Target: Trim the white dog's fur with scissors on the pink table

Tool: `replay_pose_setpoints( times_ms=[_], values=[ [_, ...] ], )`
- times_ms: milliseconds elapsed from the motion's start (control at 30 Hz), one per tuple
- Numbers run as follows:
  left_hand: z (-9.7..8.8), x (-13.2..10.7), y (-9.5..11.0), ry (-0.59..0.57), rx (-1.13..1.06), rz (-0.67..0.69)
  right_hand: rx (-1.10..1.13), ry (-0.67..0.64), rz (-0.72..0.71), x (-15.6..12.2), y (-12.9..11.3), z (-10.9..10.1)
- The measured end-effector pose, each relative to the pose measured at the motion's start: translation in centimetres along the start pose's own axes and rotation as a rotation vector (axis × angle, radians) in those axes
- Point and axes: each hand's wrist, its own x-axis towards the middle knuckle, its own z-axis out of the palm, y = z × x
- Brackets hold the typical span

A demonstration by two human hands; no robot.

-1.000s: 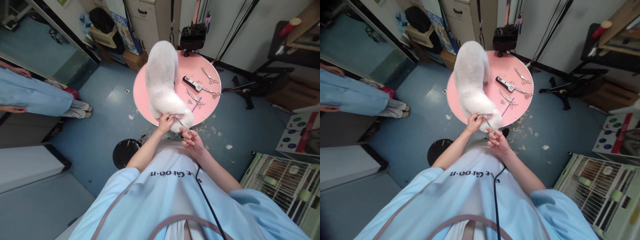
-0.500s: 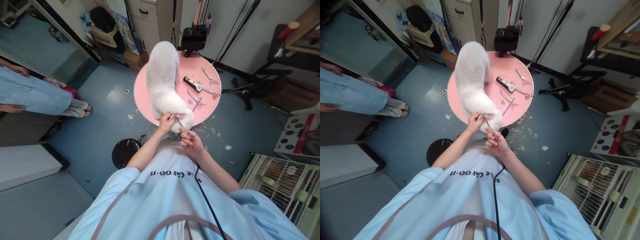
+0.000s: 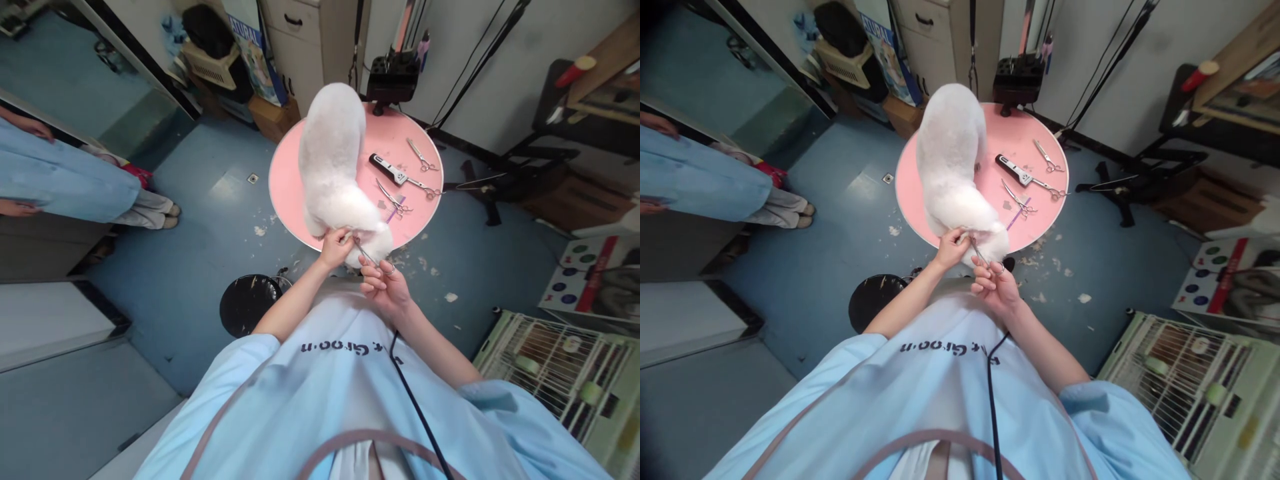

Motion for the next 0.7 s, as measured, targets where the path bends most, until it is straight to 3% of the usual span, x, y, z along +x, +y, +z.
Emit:
replay_pose_setpoints(
  times_ms=[233, 500, 700],
  values=[
    [0.0, -0.1, 0.3, -0.052, 0.017, 0.022, -0.215, 0.081, -0.096, -1.0, 0.2, -0.3],
    [0.3, -0.2, 0.6, -0.068, -0.041, 0.060, -0.306, 0.183, -0.120, -1.4, 0.2, -0.1],
    [0.2, -0.1, 0.4, -0.063, -0.031, 0.043, -0.288, 0.130, -0.112, -2.1, -0.1, -0.4]
  ],
)
